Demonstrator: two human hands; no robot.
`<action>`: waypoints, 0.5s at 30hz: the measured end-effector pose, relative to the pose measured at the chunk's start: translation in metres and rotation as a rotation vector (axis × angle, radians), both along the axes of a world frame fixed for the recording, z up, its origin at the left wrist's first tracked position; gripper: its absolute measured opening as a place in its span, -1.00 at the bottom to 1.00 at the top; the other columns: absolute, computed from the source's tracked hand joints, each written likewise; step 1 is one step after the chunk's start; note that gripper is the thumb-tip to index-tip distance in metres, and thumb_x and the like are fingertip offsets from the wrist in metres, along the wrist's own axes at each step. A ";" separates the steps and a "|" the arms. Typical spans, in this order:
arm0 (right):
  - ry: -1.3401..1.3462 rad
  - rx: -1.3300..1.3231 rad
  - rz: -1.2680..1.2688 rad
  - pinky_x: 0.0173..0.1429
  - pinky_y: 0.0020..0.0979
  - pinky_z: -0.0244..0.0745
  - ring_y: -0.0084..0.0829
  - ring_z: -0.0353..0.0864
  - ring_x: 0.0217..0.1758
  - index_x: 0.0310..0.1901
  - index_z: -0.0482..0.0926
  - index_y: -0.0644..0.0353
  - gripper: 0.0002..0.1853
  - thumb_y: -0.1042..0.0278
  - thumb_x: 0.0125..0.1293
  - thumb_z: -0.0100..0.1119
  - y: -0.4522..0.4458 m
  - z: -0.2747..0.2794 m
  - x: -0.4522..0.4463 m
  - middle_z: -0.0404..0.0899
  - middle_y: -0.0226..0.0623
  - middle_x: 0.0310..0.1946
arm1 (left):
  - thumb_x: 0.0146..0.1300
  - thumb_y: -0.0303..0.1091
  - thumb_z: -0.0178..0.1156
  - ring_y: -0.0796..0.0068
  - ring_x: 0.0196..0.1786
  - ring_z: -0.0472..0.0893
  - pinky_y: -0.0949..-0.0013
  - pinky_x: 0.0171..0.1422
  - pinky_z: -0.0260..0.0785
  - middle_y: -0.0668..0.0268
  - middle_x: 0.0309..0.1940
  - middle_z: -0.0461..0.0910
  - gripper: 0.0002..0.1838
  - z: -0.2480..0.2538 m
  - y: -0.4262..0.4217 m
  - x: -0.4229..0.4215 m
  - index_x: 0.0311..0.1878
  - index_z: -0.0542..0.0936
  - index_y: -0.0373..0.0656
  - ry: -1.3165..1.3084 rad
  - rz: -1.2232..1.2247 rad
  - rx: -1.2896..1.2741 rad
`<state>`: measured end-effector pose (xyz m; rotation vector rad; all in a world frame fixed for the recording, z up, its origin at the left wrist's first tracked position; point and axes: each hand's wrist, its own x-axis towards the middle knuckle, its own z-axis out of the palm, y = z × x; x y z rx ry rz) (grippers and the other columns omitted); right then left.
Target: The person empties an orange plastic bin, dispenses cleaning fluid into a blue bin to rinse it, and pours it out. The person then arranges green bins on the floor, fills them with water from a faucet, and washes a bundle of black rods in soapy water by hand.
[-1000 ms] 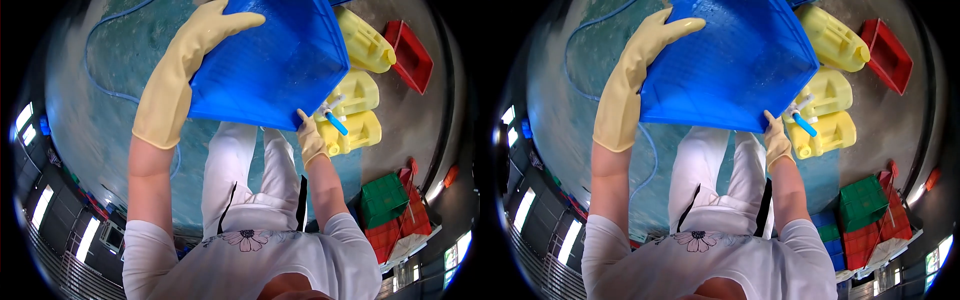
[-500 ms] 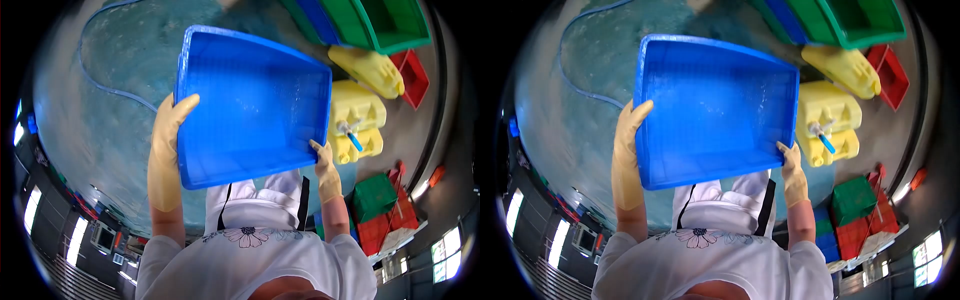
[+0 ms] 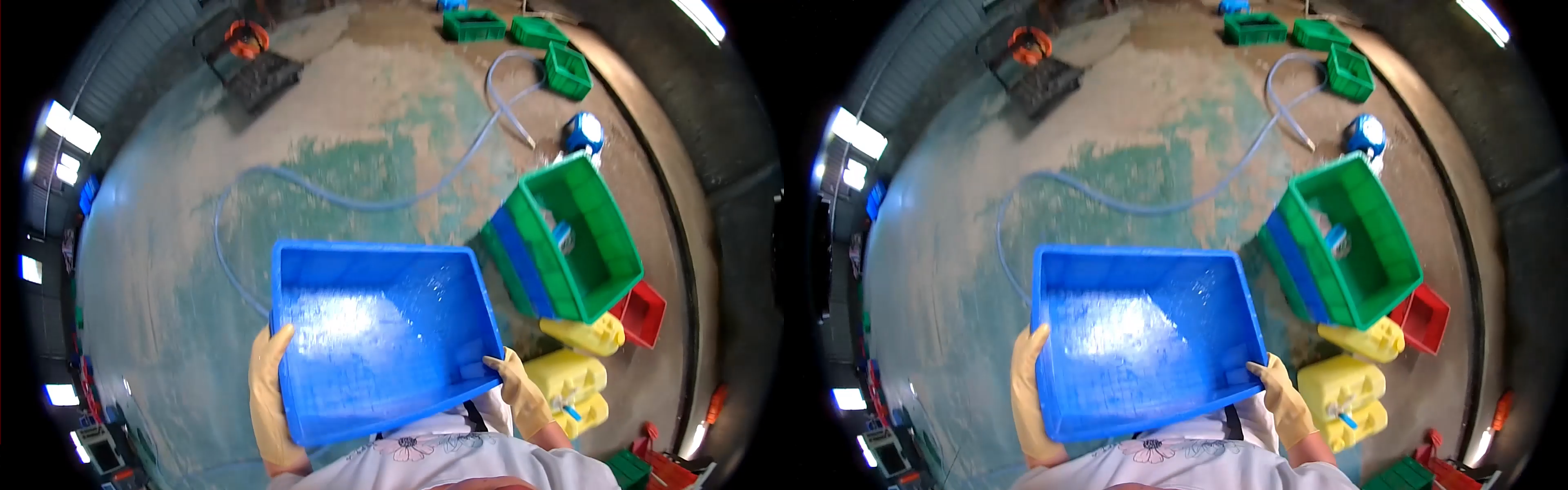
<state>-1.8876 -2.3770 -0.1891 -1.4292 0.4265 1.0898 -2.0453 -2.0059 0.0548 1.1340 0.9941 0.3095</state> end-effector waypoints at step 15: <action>-0.240 0.165 0.533 -0.20 -0.47 0.49 -0.57 0.58 -0.36 0.06 0.71 0.21 -0.65 0.38 0.22 0.38 0.258 0.072 0.299 0.69 -0.45 -0.34 | 0.45 -0.08 0.15 0.19 0.26 0.58 0.15 0.38 0.42 0.05 0.22 0.57 -0.44 0.101 -0.007 0.162 0.38 0.53 -0.23 0.126 0.325 0.797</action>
